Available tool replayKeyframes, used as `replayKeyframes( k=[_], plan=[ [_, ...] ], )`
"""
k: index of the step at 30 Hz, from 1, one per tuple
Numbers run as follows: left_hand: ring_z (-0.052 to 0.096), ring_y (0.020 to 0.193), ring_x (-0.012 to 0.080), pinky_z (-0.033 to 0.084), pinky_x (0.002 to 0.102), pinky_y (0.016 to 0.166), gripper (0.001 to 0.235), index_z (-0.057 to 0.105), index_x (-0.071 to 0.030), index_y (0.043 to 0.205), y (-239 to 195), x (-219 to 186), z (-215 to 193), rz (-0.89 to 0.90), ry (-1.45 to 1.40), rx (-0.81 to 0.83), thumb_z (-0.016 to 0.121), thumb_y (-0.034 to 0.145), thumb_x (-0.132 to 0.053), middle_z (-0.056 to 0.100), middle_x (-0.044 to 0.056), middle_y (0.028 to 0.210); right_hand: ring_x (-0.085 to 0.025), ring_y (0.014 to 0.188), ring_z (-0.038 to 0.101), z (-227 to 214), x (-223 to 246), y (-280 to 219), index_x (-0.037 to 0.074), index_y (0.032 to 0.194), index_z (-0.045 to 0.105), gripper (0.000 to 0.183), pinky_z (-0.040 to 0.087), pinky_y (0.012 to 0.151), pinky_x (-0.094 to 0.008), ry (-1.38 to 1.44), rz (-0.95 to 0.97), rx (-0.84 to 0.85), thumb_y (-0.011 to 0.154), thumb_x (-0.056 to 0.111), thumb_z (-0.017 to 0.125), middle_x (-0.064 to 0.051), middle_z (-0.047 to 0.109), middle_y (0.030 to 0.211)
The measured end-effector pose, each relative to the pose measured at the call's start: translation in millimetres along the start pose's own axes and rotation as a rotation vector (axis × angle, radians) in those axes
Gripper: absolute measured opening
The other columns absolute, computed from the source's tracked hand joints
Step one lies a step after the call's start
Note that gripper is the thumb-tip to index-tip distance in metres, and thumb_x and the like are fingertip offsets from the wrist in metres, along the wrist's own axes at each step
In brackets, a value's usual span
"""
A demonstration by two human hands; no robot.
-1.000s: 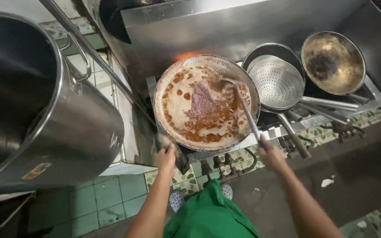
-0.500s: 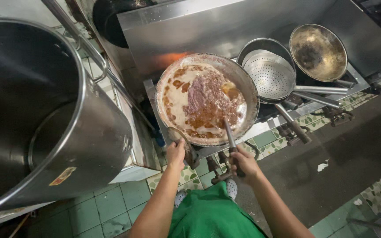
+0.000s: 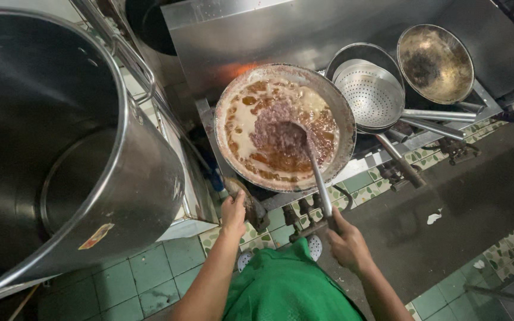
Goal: The person stirs a large pan of meat and liquid over a flame using a metal ladle, occasionally using a cloth to hold the pan handle.
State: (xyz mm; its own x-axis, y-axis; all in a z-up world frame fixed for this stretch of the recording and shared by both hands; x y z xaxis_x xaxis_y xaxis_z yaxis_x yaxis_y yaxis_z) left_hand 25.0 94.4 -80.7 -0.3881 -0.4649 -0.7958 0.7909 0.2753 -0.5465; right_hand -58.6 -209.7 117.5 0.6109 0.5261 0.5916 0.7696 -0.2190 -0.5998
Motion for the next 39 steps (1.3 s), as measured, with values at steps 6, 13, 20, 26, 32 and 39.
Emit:
replayKeyframes(
  k=[6, 13, 20, 26, 32, 39],
  plan=[
    [0.061, 0.088, 0.0144, 0.048, 0.032, 0.077, 0.029, 0.069, -0.001, 0.11, 0, 0, 2, 0.02, -0.096, 0.019, 0.066, 0.097, -0.026, 0.069, 0.004, 0.099, -0.024, 0.081, 0.071, -22, -8, -24, 0.026, 0.161, 0.03, 0.08, 0.055, 0.08, -0.039, -0.212, -0.148, -0.057, 0.088, 0.014, 0.061, -0.017, 0.075, 0.097],
    [0.062, 0.094, 0.0155, 0.05, 0.033, 0.082, 0.03, 0.065, 0.0, 0.112, -9, -3, 5, -0.034, -0.009, -0.047, 0.066, 0.097, -0.026, 0.069, 0.005, 0.105, -0.023, 0.072, 0.071, -57, -8, -63, 0.031, 0.158, 0.037, 0.068, 0.059, 0.066, -0.042, -0.26, 0.002, -0.01, 0.096, 0.023, 0.064, -0.012, 0.075, 0.087],
    [0.059, 0.082, 0.0156, 0.047, 0.033, 0.071, 0.027, 0.068, -0.001, 0.103, 2, 20, 15, 0.024, -0.072, 0.02, 0.067, 0.096, -0.026, 0.067, 0.005, 0.094, -0.022, 0.078, 0.073, -93, -45, -78, 0.032, 0.155, 0.043, 0.075, 0.059, 0.069, -0.041, -0.445, -0.243, -0.116, 0.086, 0.021, 0.071, -0.011, 0.072, 0.091],
    [0.053, 0.076, 0.0145, 0.043, 0.034, 0.066, 0.032, 0.066, 0.004, 0.094, 0, 37, 21, -0.003, 0.005, -0.011, 0.069, 0.099, -0.028, 0.063, 0.005, 0.086, -0.023, 0.081, 0.077, -88, -93, -74, 0.034, 0.157, 0.044, 0.078, 0.062, 0.076, -0.039, -0.504, -0.237, -0.108, 0.085, 0.023, 0.074, -0.01, 0.076, 0.091],
    [0.058, 0.079, 0.012, 0.047, 0.032, 0.069, 0.028, 0.067, 0.0, 0.1, -12, 25, 37, -0.015, -0.073, 0.036, 0.068, 0.096, -0.028, 0.066, 0.003, 0.09, -0.026, 0.08, 0.072, -38, -97, -42, 0.033, 0.149, 0.049, 0.065, 0.06, 0.075, -0.042, -0.396, -0.337, -0.176, 0.088, 0.017, 0.065, -0.013, 0.073, 0.093],
    [0.045, 0.064, 0.0114, 0.036, 0.034, 0.055, 0.025, 0.065, -0.003, 0.095, -20, 17, 33, -0.074, -0.045, -0.025, 0.068, 0.097, -0.028, 0.054, 0.001, 0.077, -0.036, 0.085, 0.07, 0, -88, 14, 0.032, 0.149, 0.049, 0.07, 0.055, 0.078, -0.048, -0.391, -0.317, -0.223, 0.085, 0.012, 0.065, -0.018, 0.069, 0.096]
  ],
)
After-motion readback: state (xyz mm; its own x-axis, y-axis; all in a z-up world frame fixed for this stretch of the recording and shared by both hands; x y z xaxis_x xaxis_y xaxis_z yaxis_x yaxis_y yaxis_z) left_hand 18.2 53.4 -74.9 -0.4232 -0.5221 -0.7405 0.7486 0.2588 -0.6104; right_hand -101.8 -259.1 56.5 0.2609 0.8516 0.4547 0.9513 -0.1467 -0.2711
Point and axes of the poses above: each hand's wrist, its own y-axis towards the middle knuckle, its own z-axis out of the palm, x = y × z, the point moved 5 cm from there along y, towards the middle knuckle
